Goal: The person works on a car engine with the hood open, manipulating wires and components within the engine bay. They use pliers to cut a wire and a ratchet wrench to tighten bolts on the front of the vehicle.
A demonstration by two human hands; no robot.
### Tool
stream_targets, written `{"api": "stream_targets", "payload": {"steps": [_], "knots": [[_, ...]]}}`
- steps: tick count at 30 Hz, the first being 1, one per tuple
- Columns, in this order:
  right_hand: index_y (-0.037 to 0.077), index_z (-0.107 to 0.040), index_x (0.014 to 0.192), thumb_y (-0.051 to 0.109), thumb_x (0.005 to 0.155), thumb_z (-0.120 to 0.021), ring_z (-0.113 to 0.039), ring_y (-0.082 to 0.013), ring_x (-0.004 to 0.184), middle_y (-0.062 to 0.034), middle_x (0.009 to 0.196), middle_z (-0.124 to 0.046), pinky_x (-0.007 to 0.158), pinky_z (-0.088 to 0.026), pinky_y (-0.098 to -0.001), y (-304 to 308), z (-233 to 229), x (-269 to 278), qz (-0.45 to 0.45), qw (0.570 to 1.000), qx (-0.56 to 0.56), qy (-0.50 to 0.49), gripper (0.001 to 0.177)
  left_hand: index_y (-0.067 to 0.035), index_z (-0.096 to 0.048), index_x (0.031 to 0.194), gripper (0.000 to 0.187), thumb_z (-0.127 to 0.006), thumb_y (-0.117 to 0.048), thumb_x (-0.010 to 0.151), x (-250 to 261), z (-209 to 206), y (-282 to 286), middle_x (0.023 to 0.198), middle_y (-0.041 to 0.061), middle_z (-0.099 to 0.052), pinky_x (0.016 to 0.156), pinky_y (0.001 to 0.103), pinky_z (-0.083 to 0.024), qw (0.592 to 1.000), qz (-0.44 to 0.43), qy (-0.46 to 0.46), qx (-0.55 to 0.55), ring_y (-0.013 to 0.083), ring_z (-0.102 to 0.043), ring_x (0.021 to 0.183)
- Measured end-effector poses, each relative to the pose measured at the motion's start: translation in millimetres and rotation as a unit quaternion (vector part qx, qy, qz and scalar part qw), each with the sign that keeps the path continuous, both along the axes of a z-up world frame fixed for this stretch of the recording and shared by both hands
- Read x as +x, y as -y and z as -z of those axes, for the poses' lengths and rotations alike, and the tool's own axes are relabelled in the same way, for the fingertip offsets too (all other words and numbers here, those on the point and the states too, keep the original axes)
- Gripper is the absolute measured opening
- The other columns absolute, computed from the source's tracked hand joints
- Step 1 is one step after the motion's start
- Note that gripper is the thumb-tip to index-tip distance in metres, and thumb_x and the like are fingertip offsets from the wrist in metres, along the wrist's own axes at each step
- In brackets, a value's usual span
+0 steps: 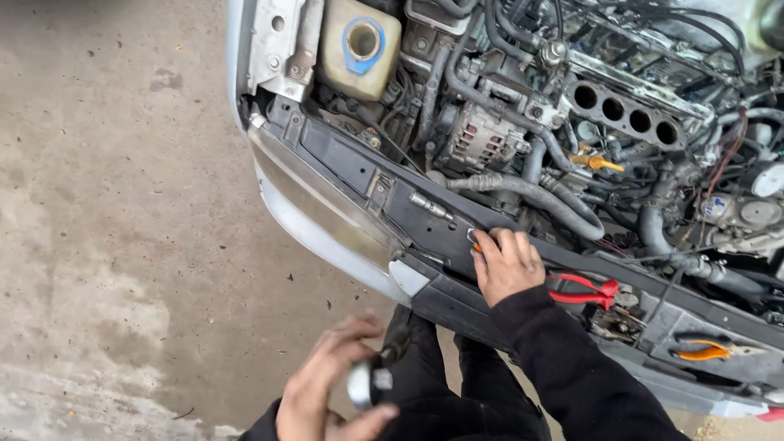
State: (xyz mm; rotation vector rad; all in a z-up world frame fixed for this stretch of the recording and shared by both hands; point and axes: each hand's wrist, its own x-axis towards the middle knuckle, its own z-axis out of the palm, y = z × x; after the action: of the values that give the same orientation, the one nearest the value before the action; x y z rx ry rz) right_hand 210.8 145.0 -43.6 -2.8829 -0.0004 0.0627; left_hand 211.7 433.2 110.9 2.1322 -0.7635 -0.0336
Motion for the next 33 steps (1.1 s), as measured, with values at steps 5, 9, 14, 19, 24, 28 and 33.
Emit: {"api": "stream_targets", "payload": {"steps": [5,9,14,19,24,28,33], "knots": [[0.010,-0.070,0.116,0.017,0.084,-0.074,-0.061,-0.0248,0.108,-0.0033,0.116,-0.065,0.088,-0.050,-0.0392,7,17,-9,-0.036,0.998,0.001,0.050,0.033,-0.004,-0.060,0.114,0.043,-0.072,-0.036,0.089,-47,74,-7,0.087,0.011,-0.069,0.066,0.036,-0.058,0.756,-0.236,-0.512,-0.333,0.0182,-0.068,0.072],[0.005,-0.068,0.114,0.017,0.083,-0.074,-0.061,-0.0264,0.110,-0.0087,0.118,-0.065,0.087,-0.049,-0.0396,8,12,-17,-0.047,0.997,-0.001,0.055,0.034,0.000,-0.071,0.101,0.032,-0.070,-0.030,0.090,-41,96,0,0.071,0.011,-0.064,0.055,0.029,-0.045,0.831,-0.270,-0.472,-0.113,0.0143,-0.056,0.060],[0.004,-0.067,0.108,0.010,0.082,-0.075,-0.064,-0.0284,0.110,-0.0113,0.118,-0.066,0.094,-0.049,-0.0420,5,2,-30,-0.116,0.979,0.112,0.127,0.027,-0.005,-0.077,0.096,0.023,-0.070,-0.026,0.091,0,120,15,0.087,0.012,-0.077,0.070,0.034,-0.060,0.937,-0.234,-0.241,0.093,0.0213,-0.076,0.074],[0.005,-0.072,0.109,0.007,0.081,-0.074,-0.067,-0.0265,0.107,-0.0113,0.118,-0.069,0.090,-0.052,-0.0384,-21,-39,-63,-0.283,0.927,0.204,0.141,0.028,-0.015,-0.073,0.113,0.025,-0.070,-0.028,0.092,52,123,51,0.098,0.012,-0.075,0.070,0.041,-0.059,0.957,-0.214,-0.102,0.165,0.0290,-0.075,0.078],[0.005,-0.073,0.111,0.010,0.082,-0.072,-0.067,-0.0273,0.111,-0.0115,0.124,-0.070,0.094,-0.053,-0.0387,-40,-71,-111,-0.323,0.895,0.293,0.089,0.029,-0.018,-0.066,0.133,0.043,-0.071,-0.027,0.092,85,157,93,0.100,0.015,-0.061,0.057,0.046,-0.056,0.955,-0.127,-0.023,0.268,0.0325,-0.069,0.069],[0.005,-0.073,0.111,0.011,0.090,-0.073,-0.068,-0.0244,0.113,-0.0093,0.125,-0.071,0.095,-0.053,-0.0366,-42,-72,-148,-0.308,0.890,0.334,0.042,0.023,-0.023,-0.062,0.136,0.049,-0.063,-0.015,0.088,100,176,101,0.105,0.014,-0.053,0.052,0.047,-0.058,0.917,-0.054,-0.003,0.395,0.0314,-0.068,0.068],[0.006,-0.074,0.108,0.011,0.087,-0.076,-0.069,-0.0232,0.111,-0.0075,0.123,-0.072,0.093,-0.053,-0.0349,-33,-68,-166,-0.276,0.895,0.351,0.023,0.022,-0.015,-0.066,0.124,0.035,-0.060,-0.012,0.089,116,189,100,0.107,0.013,-0.054,0.051,0.044,-0.059,0.901,-0.003,0.055,0.431,0.0309,-0.069,0.078]]}}
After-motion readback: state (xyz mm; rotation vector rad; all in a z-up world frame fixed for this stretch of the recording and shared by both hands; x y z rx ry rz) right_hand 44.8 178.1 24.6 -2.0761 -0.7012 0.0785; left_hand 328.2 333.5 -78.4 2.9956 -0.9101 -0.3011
